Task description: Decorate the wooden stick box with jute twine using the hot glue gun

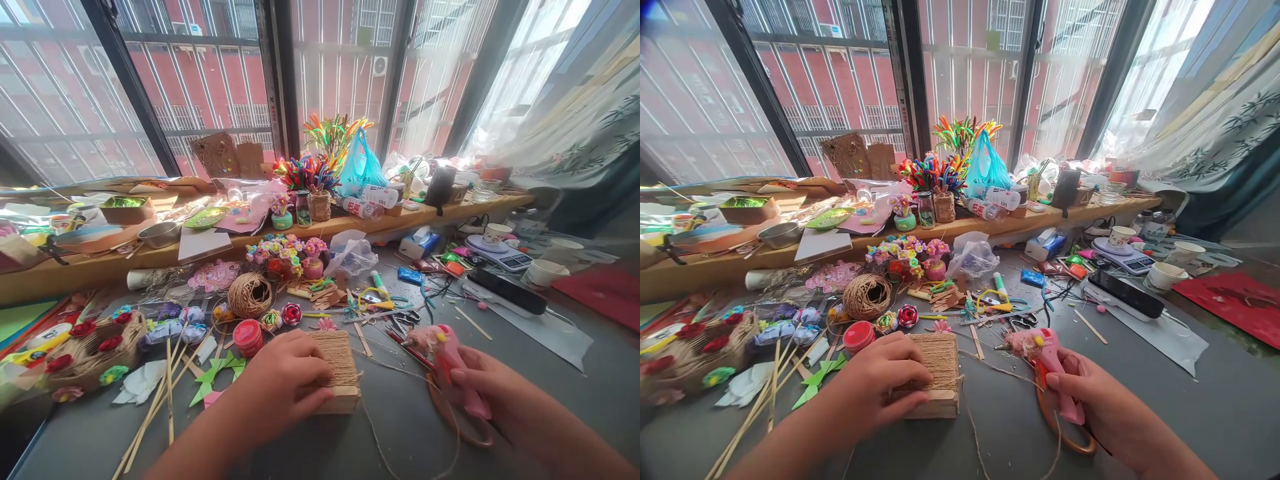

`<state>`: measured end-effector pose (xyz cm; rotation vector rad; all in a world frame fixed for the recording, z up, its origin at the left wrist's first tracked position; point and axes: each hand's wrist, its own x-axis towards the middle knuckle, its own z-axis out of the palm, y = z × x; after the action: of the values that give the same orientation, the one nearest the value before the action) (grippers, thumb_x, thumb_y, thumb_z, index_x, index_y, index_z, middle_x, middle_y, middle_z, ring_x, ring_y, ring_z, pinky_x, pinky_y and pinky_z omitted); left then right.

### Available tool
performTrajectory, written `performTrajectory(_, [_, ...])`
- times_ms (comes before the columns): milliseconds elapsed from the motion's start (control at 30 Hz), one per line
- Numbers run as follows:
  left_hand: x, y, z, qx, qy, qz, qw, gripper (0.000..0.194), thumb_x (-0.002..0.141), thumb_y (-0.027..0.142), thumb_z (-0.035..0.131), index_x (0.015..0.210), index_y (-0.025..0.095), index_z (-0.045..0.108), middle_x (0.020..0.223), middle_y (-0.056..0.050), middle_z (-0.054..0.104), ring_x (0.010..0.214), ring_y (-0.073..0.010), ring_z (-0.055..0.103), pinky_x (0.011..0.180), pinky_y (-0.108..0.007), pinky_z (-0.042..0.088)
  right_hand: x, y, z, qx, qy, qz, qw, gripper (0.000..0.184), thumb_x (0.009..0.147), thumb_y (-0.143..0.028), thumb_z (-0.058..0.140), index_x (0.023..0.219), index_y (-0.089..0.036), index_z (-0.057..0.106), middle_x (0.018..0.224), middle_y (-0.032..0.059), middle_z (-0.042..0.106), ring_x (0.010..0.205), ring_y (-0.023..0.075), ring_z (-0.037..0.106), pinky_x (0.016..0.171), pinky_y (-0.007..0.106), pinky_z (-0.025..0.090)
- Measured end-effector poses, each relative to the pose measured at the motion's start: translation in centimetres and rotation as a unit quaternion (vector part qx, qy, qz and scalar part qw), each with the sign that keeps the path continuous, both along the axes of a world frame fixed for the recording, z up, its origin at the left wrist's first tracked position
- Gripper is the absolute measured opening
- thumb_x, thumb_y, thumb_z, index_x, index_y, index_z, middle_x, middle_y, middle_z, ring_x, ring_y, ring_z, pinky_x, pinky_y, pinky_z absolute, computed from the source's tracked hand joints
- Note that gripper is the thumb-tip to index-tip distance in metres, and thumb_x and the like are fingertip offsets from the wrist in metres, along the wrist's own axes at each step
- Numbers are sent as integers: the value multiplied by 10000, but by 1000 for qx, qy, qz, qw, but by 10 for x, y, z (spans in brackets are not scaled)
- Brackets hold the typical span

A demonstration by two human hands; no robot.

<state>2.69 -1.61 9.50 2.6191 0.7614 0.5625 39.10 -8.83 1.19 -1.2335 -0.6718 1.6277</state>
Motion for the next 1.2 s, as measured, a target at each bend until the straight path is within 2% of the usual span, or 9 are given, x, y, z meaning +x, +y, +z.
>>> performTrajectory(167, [2, 3, -6, -132, -27, 77, 988, 140, 945, 205, 703, 810, 228, 731, 922, -19, 726, 944, -208, 641, 822, -306, 469, -18, 1, 13, 11, -120, 49, 992, 536, 712, -645, 918, 907, -163, 788, 631, 19, 686, 525, 130, 561, 502, 220, 454])
performTrajectory(267, [2, 3, -10, -172, -55, 105, 978, 124, 924, 219, 689, 807, 228, 727, 905, -15, 698, 955, -213, 628, 837, -312, 456, -42, -4, 30, 49, -198, 111, 973, 513, 779, -612, 878, 1077, -199, 822, 752, 49, 761, 585, 172, 624, 534, 252, 500])
performTrajectory(367, [0, 5, -11, -195, -76, 110, 972, 117, 924, 264, 671, 833, 231, 736, 943, -21, 698, 979, -219, 626, 878, -326, 453, -69, -8, 46, 113, -237, 136, 955, 407, 864, -528, 829, 1177, -268, 824, 1028, 80, 827, 859, 264, 739, 748, 316, 605])
performTrajectory(467, [-2, 8, -12, -221, -83, 110, 966, 148, 926, 308, 660, 830, 228, 740, 952, -29, 698, 963, -220, 633, 871, -328, 458, -90, -5, 51, 170, -198, 173, 950, 395, 919, -517, 776, 1239, -287, 797, 1197, 83, 800, 1113, 310, 718, 1012, 390, 572])
performTrajectory(633, [-3, 10, -10, -253, -86, 117, 956, 165, 909, 329, 659, 852, 230, 778, 997, -44, 720, 989, -233, 658, 887, -339, 476, -103, -1, 37, 154, -191, 136, 960, 386, 901, -606, 773, 1060, -254, 765, 805, 4, 694, 668, 182, 586, 909, 377, 590])
performTrajectory(833, [-4, 10, -9, -252, -104, 112, 956, 181, 920, 335, 665, 844, 224, 786, 968, -46, 726, 949, -231, 671, 861, -340, 494, -104, -2, 29, 148, -210, 144, 956, 435, 908, -679, 733, 923, -245, 739, 729, -22, 610, 622, 160, 502, 914, 363, 580])
performTrajectory(933, [-7, 12, -15, -230, -159, 112, 954, 256, 980, 375, 650, 832, 222, 794, 940, -46, 735, 928, -222, 685, 869, -339, 502, -106, -1, 32, 158, -207, 153, 953, 430, 948, -655, 700, 1095, -255, 759, 864, 18, 705, 847, 231, 661, 1027, 380, 552])
performTrajectory(1033, [-14, 11, -29, -180, -237, 134, 945, 265, 1026, 361, 625, 877, 227, 800, 927, -46, 737, 918, -212, 688, 861, -331, 518, -108, 1, 35, 162, -198, 165, 952, 478, 979, -644, 667, 1259, -263, 738, 1144, 75, 760, 1170, 301, 677, 1086, 383, 528])
performTrajectory(1200, [-28, 0, -52, -83, -273, 112, 952, 123, 1011, 236, 676, 1011, 256, 797, 995, -44, 736, 955, -198, 693, 871, -312, 542, -110, 4, 37, 169, -202, 173, 949, 469, 982, -647, 660, 1236, -265, 759, 1226, 91, 772, 1219, 317, 680, 1097, 392, 531])
